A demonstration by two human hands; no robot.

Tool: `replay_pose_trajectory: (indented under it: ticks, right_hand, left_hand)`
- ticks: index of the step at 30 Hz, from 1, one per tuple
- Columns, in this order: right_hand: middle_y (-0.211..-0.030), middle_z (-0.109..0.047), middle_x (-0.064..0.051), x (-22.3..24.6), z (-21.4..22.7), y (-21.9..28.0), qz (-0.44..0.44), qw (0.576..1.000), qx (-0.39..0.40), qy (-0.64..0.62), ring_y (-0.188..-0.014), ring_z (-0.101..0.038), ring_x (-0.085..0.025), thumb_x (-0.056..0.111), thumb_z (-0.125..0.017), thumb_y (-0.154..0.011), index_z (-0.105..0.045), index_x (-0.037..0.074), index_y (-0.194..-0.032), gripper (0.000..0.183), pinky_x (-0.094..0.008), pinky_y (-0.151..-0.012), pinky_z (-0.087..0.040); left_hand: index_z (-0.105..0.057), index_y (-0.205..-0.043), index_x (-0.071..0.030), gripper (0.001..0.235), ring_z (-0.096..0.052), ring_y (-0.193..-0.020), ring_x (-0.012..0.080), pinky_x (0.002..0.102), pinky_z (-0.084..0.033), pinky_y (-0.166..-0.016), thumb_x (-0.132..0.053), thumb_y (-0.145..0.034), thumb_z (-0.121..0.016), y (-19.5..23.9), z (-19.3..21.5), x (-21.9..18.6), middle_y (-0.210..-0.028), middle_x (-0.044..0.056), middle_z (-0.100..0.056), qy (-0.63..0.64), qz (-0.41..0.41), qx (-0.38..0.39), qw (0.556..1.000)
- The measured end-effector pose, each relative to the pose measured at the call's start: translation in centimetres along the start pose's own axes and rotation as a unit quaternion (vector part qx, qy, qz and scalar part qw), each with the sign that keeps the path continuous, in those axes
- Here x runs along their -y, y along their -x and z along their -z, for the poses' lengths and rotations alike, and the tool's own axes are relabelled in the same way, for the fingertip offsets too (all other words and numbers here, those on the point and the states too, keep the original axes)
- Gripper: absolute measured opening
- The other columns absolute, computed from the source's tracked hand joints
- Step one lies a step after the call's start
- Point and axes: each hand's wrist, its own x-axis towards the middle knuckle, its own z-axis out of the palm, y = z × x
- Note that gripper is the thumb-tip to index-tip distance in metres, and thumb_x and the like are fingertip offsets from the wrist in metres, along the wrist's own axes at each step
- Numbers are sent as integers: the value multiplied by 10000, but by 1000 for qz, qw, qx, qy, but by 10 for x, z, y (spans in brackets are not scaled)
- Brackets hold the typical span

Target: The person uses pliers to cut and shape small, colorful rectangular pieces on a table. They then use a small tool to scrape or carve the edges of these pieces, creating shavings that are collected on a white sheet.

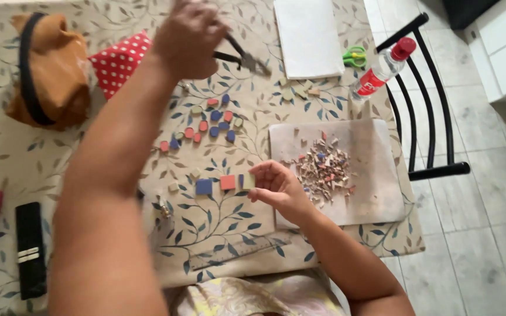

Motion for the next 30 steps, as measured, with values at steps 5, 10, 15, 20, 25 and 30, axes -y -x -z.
replay_pose_trajectory:
  ticks: [5,10,15,20,25,30]
  right_hand:
    - [-826,-661,-82,-20,1,-1,3,1000,3,24,-717,-670,-137,3,-754,-856,-609,-10,-1145,323,-247,-686,-607]
    - [-819,-596,-141,-57,5,-2,28,999,25,-9,-674,-716,-220,-99,-773,-795,-582,-100,-1212,459,-316,-662,-611]
    - [-830,-599,-122,-52,-20,14,47,997,48,25,-734,-688,-181,-110,-764,-791,-602,-110,-1186,428,-331,-725,-595]
    - [-835,-614,-127,-55,-33,23,71,992,79,71,-763,-678,-190,-158,-741,-776,-616,-114,-1175,420,-362,-784,-589]
    - [-873,-618,-113,-50,-38,25,118,982,97,114,-810,-690,-184,-144,-747,-783,-620,-109,-1169,408,-366,-834,-577]
    - [-881,-648,-122,-52,-37,29,138,976,86,142,-808,-705,-200,-136,-770,-753,-651,-93,-1139,407,-364,-840,-576]
  left_hand:
    - [-604,-1076,95,208,-470,-601,171,212,-429,-442,72,-869,-595,75,85,-20,-817,130,-581,343,275,35,897]
    - [-667,-938,-112,158,-603,-763,246,342,-515,-690,-211,-818,-641,168,179,-80,-772,79,-647,360,350,267,822]
    - [-715,-926,-261,160,-708,-901,273,410,-571,-848,-357,-815,-651,206,247,-114,-819,33,-727,395,403,445,696]
    - [-692,-922,-222,151,-736,-870,287,407,-587,-818,-317,-901,-577,201,283,-119,-839,44,-759,442,401,521,610]
    - [-674,-951,-230,121,-746,-793,186,305,-604,-748,-247,-924,-558,225,270,-132,-817,-16,-709,401,372,524,653]
    - [-648,-1075,-148,193,-759,-807,282,400,-626,-735,-209,-915,-557,221,280,-134,-981,81,-692,391,342,524,675]
